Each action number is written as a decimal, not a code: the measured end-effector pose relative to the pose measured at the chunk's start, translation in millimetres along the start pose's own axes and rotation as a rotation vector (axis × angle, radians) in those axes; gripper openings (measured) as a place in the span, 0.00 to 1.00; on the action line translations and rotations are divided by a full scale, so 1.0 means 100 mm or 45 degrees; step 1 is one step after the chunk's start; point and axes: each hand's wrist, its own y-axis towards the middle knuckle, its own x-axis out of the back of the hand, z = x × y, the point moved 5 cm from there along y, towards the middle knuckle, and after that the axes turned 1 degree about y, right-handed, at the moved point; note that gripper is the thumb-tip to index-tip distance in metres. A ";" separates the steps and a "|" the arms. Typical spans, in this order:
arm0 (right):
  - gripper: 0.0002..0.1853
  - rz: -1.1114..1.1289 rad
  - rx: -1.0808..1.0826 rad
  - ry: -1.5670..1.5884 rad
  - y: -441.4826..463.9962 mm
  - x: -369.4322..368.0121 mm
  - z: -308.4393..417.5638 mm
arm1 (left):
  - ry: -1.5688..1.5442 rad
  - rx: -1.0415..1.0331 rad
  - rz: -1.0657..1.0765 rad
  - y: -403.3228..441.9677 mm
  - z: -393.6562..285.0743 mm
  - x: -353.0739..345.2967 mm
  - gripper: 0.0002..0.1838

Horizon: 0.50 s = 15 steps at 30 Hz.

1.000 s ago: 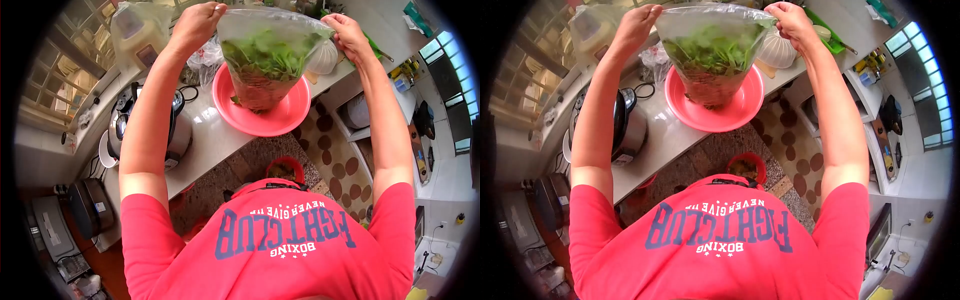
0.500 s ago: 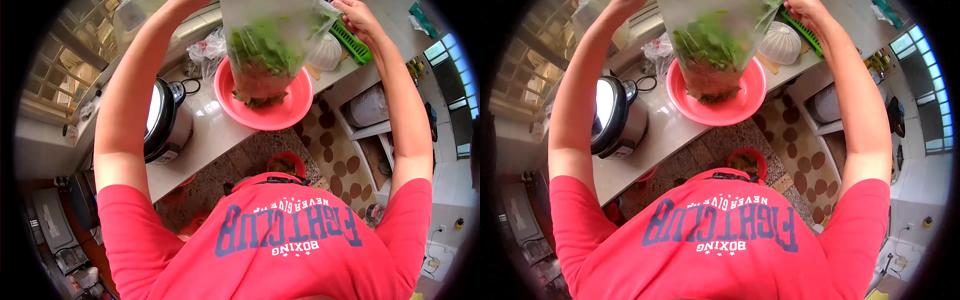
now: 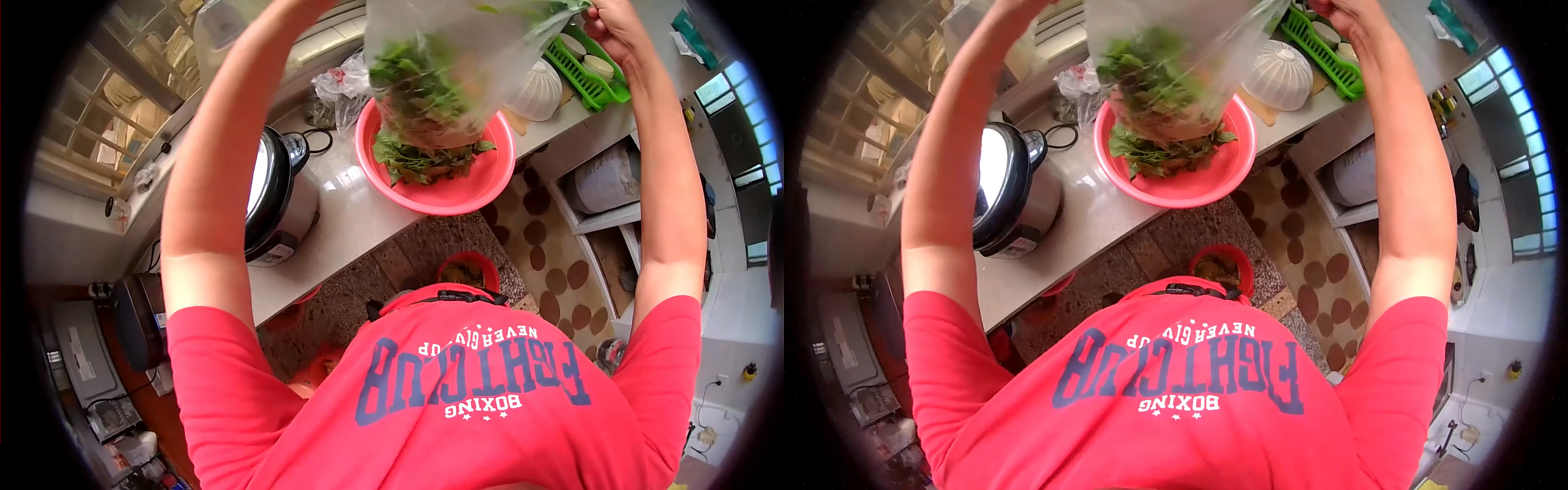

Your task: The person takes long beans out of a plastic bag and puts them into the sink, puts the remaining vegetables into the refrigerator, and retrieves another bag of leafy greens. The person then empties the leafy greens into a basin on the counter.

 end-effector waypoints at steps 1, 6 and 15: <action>0.06 0.003 0.001 0.002 -0.02 -0.04 0.01 | -0.084 0.020 -0.012 -0.14 0.00 -0.06 0.16; 0.12 0.159 -0.074 0.289 0.02 0.02 -0.04 | -0.175 -0.060 -0.122 -0.79 0.52 -0.51 0.39; 0.13 0.206 -0.149 0.172 0.02 -0.53 0.38 | -0.189 0.447 0.338 -2.02 1.38 -1.91 0.66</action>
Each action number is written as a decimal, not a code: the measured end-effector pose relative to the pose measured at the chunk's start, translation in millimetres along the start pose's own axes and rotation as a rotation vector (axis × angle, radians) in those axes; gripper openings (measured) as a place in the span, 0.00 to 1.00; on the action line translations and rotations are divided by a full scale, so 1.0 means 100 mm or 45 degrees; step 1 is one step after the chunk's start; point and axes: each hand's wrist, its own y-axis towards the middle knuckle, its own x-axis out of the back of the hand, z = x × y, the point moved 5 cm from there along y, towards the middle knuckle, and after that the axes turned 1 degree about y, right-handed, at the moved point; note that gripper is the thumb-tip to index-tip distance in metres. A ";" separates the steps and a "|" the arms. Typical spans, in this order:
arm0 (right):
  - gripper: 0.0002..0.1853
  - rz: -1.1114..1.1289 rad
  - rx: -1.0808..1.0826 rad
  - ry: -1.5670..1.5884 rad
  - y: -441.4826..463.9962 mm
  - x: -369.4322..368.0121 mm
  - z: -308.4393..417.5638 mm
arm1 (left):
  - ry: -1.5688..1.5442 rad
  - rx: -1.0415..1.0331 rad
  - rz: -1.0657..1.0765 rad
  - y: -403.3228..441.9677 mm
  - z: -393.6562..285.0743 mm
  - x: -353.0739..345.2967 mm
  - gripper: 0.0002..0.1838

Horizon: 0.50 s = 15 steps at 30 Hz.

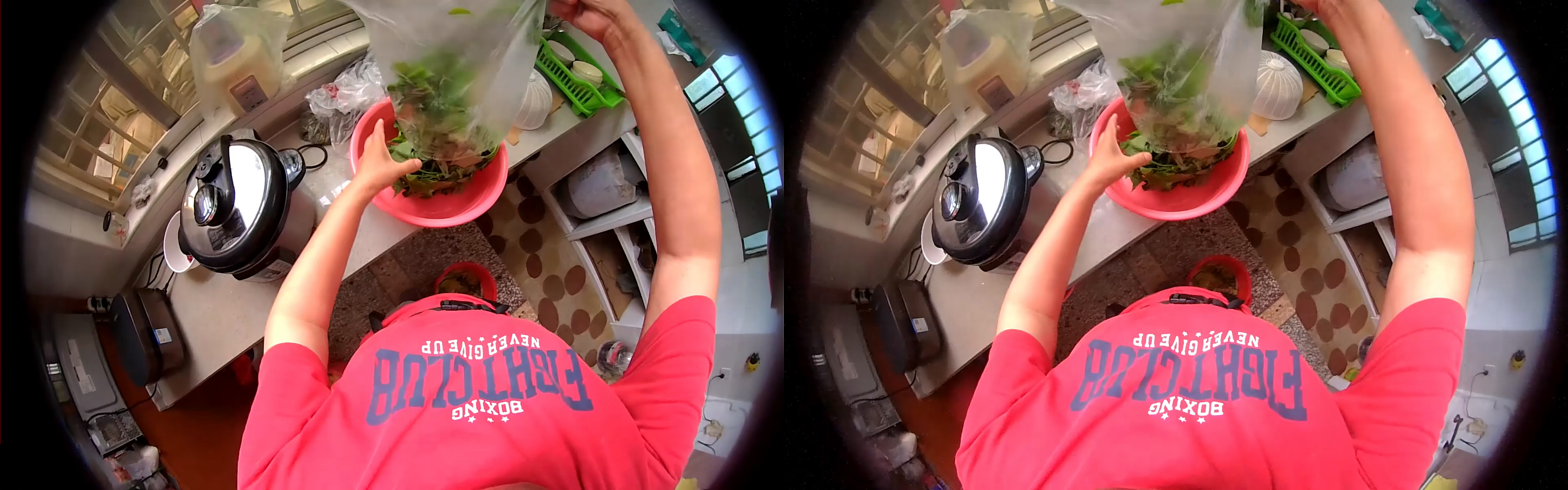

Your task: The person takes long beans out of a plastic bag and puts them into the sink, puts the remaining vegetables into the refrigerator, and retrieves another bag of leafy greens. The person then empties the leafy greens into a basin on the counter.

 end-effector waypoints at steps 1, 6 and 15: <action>0.13 0.000 -0.010 -0.011 0.02 -0.05 0.07 | -0.005 -0.003 0.001 -0.01 -0.03 -0.05 0.66; 0.12 0.142 -0.054 0.077 0.06 -0.12 0.07 | -0.458 -0.150 -0.110 0.23 -0.31 0.01 0.66; 0.09 -0.230 -0.238 0.023 -0.39 0.30 -0.22 | -0.594 0.013 -0.382 0.69 -0.30 0.09 0.17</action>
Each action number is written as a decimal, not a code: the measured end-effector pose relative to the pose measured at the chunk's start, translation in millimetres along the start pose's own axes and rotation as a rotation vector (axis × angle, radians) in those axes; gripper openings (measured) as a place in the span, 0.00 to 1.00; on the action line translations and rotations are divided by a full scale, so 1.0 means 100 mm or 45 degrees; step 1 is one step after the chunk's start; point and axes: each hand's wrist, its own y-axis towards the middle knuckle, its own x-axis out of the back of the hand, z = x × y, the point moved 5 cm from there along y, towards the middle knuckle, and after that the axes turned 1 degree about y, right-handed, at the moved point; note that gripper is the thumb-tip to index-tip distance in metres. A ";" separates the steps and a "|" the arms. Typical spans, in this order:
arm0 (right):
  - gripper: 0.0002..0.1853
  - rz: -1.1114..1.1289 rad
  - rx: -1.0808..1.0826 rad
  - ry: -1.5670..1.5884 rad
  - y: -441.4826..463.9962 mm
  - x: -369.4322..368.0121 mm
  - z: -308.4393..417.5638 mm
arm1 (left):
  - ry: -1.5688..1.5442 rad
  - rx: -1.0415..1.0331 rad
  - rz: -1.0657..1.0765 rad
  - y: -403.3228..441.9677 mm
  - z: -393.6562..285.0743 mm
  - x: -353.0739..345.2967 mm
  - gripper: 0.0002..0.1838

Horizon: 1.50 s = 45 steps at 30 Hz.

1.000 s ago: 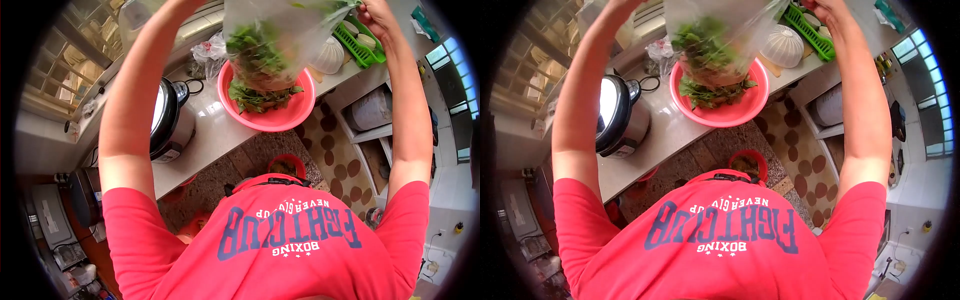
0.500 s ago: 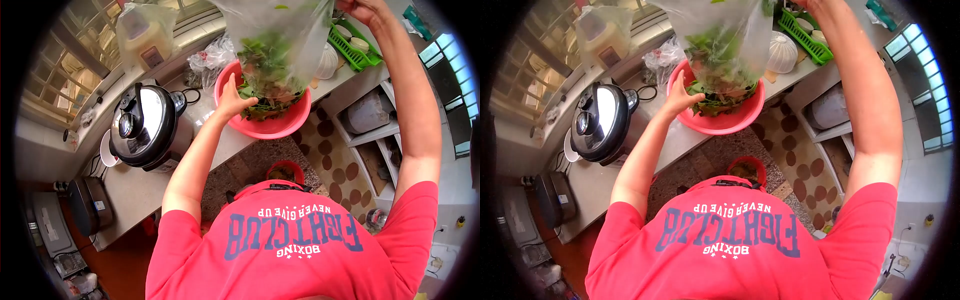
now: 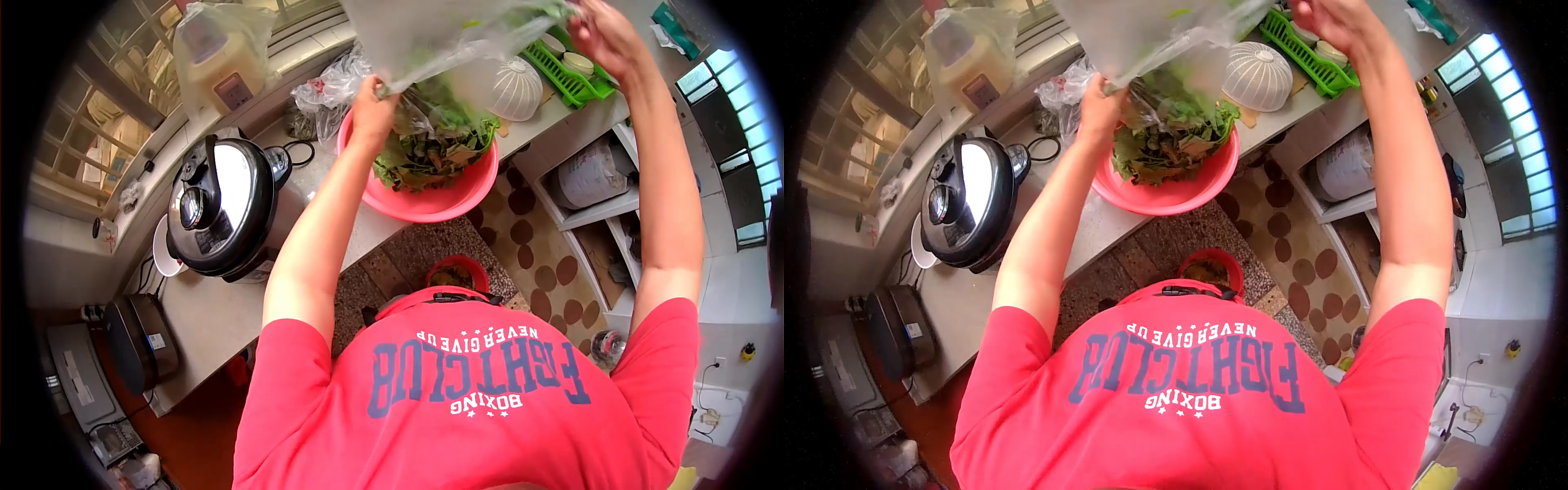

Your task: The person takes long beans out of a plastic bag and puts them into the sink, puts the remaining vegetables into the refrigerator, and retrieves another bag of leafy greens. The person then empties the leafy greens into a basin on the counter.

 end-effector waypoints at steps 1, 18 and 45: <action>0.20 0.330 0.097 -0.086 0.31 0.57 -0.28 | -0.147 0.116 0.013 0.01 -0.03 0.07 0.15; 0.55 -0.003 0.333 -0.537 0.05 -0.33 -2.92 | -0.774 0.320 0.329 0.16 -1.03 0.23 0.17; 0.37 0.396 0.583 -0.978 -0.06 -0.72 -2.71 | -1.478 0.440 0.696 -0.15 -1.40 -0.06 0.23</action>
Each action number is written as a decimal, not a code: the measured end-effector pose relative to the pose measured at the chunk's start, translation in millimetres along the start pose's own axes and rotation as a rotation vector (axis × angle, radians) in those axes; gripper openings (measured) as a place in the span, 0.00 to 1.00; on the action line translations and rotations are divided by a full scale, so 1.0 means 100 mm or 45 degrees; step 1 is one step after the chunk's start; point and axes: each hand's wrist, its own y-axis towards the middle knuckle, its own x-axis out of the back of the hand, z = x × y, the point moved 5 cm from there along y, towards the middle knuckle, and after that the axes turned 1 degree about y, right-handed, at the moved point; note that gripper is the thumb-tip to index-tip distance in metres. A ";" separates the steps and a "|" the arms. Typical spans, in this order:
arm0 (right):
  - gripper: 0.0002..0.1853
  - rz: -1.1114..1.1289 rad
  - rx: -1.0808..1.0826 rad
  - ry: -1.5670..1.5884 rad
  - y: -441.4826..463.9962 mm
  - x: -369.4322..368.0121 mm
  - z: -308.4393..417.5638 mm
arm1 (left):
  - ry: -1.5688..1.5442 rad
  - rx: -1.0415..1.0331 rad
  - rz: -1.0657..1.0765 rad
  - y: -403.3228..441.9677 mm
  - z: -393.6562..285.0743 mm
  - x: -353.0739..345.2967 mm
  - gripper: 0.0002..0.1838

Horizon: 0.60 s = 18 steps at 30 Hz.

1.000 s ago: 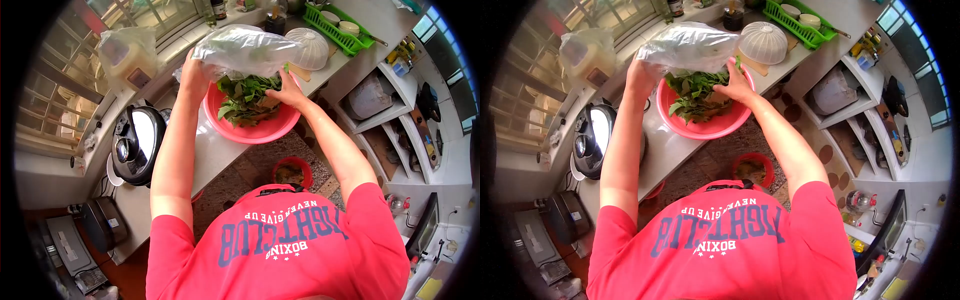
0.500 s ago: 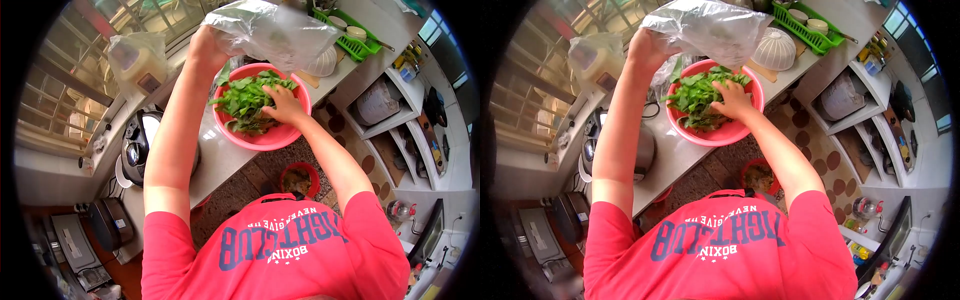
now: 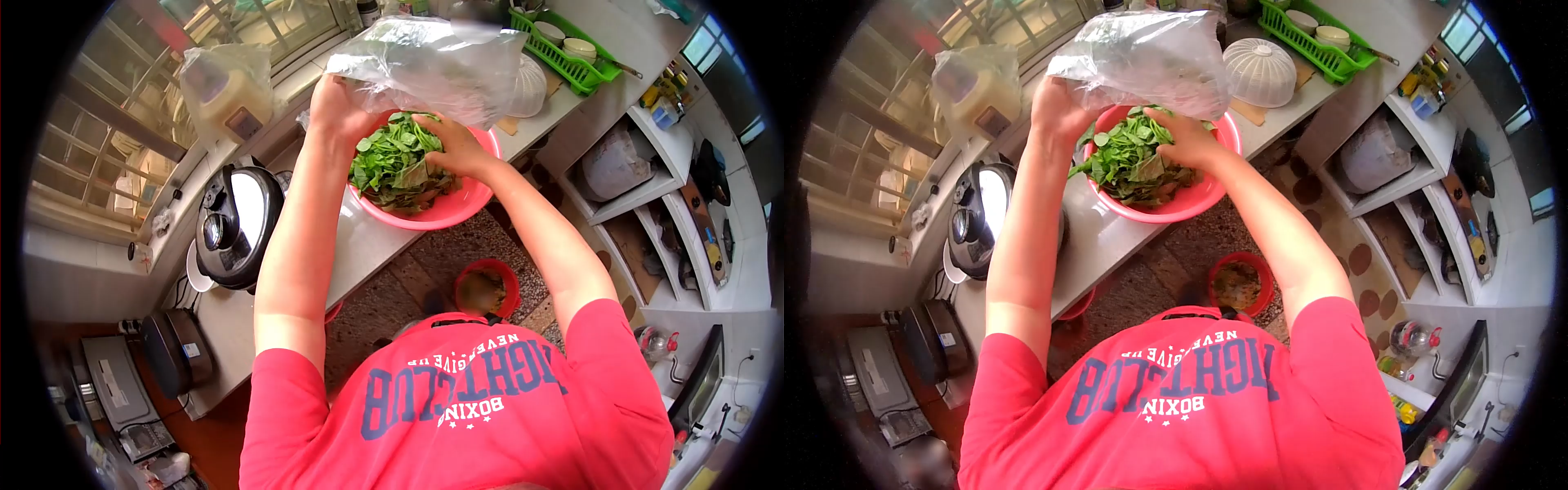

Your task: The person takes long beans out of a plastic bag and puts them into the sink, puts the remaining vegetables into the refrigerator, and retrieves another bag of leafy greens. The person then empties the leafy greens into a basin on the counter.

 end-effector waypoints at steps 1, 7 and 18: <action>0.36 0.027 -0.014 0.119 -0.09 0.14 0.03 | -0.213 0.086 0.222 -0.03 0.06 -0.02 0.23; 0.24 -0.080 -0.656 1.520 -0.97 0.54 -0.30 | -0.285 -0.006 0.106 -0.37 0.55 0.01 0.22; 0.34 -0.329 -0.447 2.612 -1.87 0.94 -0.13 | -0.233 -0.146 -0.237 -0.90 1.39 0.23 0.27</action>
